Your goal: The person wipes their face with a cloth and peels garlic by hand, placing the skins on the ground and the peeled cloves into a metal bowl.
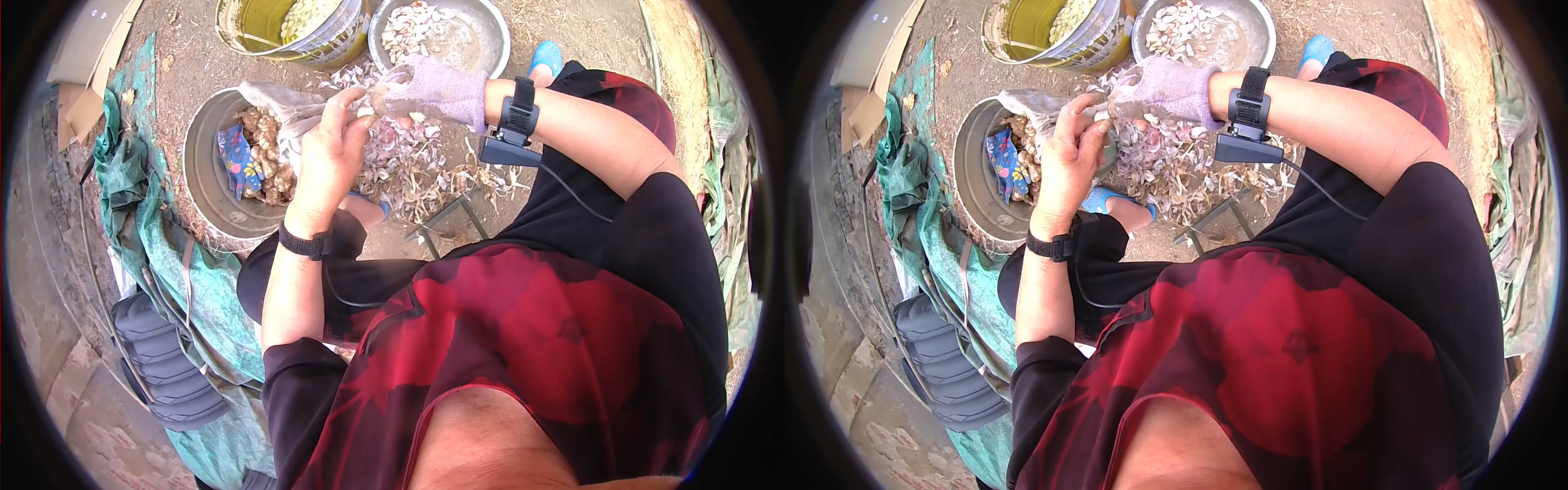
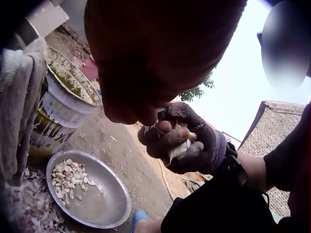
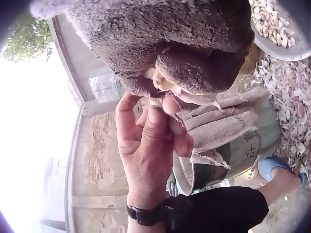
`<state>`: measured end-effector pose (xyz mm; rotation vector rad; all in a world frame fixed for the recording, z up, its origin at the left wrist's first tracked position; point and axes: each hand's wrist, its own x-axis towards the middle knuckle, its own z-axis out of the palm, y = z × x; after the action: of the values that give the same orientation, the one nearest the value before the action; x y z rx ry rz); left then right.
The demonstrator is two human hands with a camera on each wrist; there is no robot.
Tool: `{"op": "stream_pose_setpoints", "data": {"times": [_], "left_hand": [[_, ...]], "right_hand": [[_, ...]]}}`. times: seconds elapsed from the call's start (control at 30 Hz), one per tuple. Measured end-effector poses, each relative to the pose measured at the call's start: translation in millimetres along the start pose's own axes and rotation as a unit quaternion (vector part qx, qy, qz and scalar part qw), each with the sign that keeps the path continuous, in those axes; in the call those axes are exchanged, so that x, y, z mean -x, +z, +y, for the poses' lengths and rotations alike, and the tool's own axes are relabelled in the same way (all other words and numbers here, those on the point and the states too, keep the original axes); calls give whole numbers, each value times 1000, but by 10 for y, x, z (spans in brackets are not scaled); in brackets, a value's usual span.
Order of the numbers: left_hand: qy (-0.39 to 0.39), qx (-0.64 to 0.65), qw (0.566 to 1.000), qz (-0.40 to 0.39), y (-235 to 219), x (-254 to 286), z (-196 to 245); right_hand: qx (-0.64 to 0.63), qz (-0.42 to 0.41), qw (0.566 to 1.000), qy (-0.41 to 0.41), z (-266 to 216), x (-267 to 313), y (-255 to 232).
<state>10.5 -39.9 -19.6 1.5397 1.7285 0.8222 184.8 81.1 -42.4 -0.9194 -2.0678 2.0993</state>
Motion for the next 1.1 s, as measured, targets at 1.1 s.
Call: {"op": "stream_pose_setpoints", "data": {"times": [1.1], "left_hand": [[-65,448,891,-22,12,-90,58]], "right_hand": [[-343,-103,934,-9,151,5,-35]]}}
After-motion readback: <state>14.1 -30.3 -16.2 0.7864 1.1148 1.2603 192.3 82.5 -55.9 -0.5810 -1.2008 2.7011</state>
